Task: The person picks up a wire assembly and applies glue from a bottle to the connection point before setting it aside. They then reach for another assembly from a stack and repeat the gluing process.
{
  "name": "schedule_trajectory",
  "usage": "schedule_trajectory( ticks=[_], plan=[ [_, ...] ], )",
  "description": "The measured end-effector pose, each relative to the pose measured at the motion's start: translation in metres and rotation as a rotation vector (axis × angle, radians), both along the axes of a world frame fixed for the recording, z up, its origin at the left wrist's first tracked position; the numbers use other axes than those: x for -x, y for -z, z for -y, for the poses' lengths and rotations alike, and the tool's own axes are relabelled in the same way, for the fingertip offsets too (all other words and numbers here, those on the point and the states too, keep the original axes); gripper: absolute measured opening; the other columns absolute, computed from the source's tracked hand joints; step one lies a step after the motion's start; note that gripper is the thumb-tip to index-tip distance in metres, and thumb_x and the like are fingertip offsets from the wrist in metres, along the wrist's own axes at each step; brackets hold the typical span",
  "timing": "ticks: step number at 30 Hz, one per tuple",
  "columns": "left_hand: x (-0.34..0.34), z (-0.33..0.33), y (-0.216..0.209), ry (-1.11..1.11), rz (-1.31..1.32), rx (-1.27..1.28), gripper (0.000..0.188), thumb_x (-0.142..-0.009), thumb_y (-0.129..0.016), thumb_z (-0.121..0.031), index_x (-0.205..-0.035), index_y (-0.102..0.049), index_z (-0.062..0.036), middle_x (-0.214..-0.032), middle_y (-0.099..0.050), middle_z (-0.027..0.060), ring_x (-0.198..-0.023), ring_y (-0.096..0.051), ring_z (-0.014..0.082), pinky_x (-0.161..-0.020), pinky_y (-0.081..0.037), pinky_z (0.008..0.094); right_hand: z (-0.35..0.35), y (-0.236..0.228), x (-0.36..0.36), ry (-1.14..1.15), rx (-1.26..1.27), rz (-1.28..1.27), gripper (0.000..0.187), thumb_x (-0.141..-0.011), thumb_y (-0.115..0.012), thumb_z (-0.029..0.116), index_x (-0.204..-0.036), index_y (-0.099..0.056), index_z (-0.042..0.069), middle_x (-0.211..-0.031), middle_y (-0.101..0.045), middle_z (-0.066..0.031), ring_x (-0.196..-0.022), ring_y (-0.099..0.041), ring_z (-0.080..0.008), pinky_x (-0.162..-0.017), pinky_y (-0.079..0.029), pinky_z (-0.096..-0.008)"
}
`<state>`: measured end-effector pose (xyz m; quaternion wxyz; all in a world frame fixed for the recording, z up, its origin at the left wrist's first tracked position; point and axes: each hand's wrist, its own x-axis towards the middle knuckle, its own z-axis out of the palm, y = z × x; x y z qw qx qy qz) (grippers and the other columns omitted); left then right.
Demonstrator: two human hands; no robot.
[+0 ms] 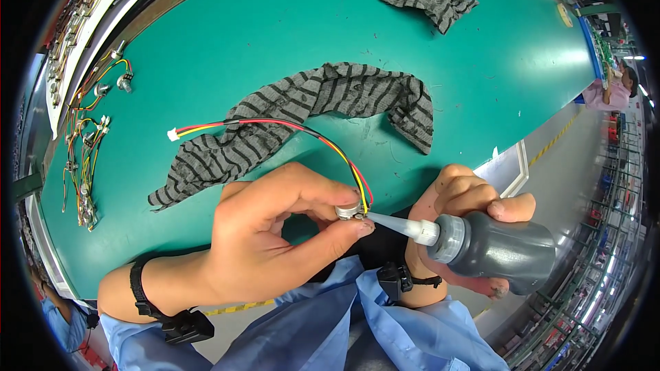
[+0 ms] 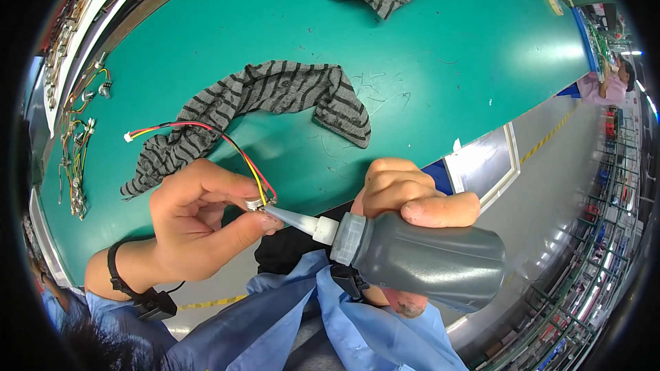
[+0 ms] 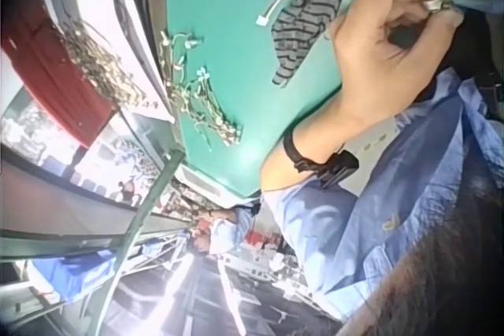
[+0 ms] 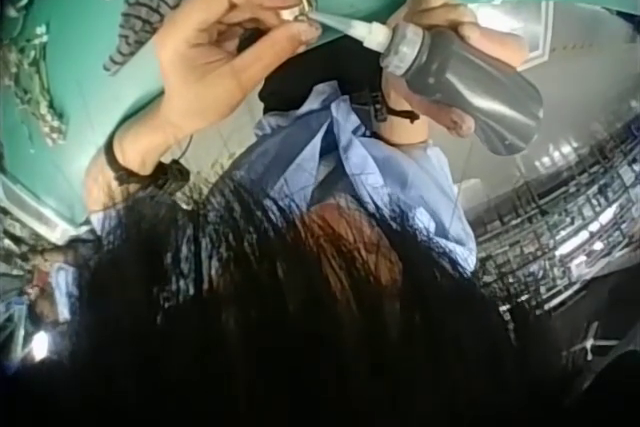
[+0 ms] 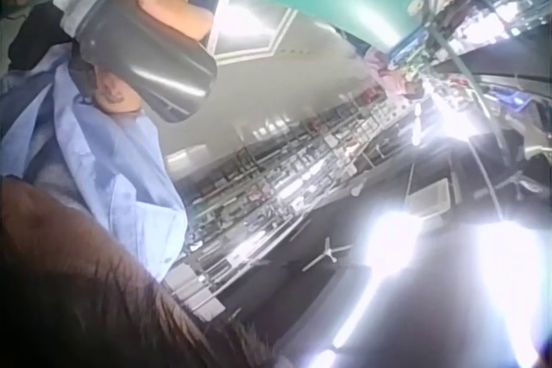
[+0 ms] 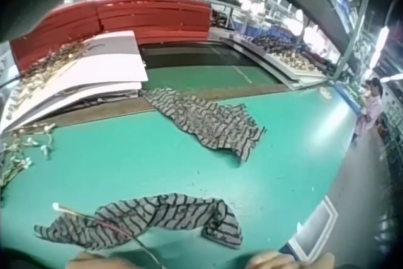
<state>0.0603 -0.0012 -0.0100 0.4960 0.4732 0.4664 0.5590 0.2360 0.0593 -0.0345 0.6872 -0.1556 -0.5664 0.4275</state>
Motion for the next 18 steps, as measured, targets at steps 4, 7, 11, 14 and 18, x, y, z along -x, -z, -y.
schedule_trajectory(
  ticks=[4,7,11,14,18],
  plan=[
    [0.001,0.001,0.000,0.000,-0.008,0.001,0.023,-0.074,-0.076,0.004,-0.093,-0.062,0.0029,-0.077,-0.066,0.0078,-0.068,-0.068,0.0122,-0.057,-0.054,0.0221,0.001,0.000,0.001,0.008,0.006,-0.001,0.070,-0.078,-0.054,0.071,-0.100,-0.040,0.006,-0.053,-0.038,-0.0029,-0.046,-0.028,-0.0128,-0.051,-0.024,-0.0289],
    [0.001,0.000,0.000,0.002,-0.017,-0.006,0.023,-0.074,-0.076,0.004,-0.093,-0.062,0.0029,-0.077,-0.066,0.0078,-0.068,-0.068,0.0122,-0.056,-0.054,0.0222,0.000,0.000,0.002,0.027,0.001,-0.008,0.069,-0.079,-0.054,0.070,-0.100,-0.040,0.006,-0.053,-0.038,-0.0029,-0.045,-0.028,-0.0125,-0.051,-0.024,-0.0286],
    [0.007,0.000,-0.002,0.071,-0.036,-0.021,0.025,-0.074,-0.072,0.009,-0.096,-0.060,0.0050,-0.083,-0.065,0.0104,-0.074,-0.068,0.0147,-0.062,-0.054,0.0242,0.000,0.001,0.000,0.036,-0.012,0.017,0.069,-0.079,-0.054,0.070,-0.101,-0.040,0.006,-0.053,-0.039,-0.0030,-0.045,-0.028,-0.0124,-0.050,-0.024,-0.0287],
    [0.013,0.000,-0.005,0.199,-0.052,-0.009,0.030,-0.076,-0.065,0.017,-0.102,-0.055,0.0089,-0.096,-0.062,0.0155,-0.086,-0.067,0.0197,-0.074,-0.056,0.0281,0.000,0.001,-0.001,0.027,-0.011,0.018,0.069,-0.079,-0.054,0.070,-0.101,-0.040,0.006,-0.054,-0.039,-0.0032,-0.045,-0.029,-0.0124,-0.051,-0.024,-0.0288],
    [0.013,0.000,-0.005,0.196,-0.055,-0.014,0.029,-0.076,-0.065,0.017,-0.102,-0.055,0.0091,-0.095,-0.063,0.0153,-0.085,-0.067,0.0194,-0.073,-0.055,0.0275,0.001,0.002,-0.001,0.015,-0.001,0.007,0.069,-0.080,-0.054,0.070,-0.101,-0.041,0.006,-0.054,-0.040,-0.0032,-0.046,-0.030,-0.0124,-0.051,-0.024,-0.0287]
  ],
)
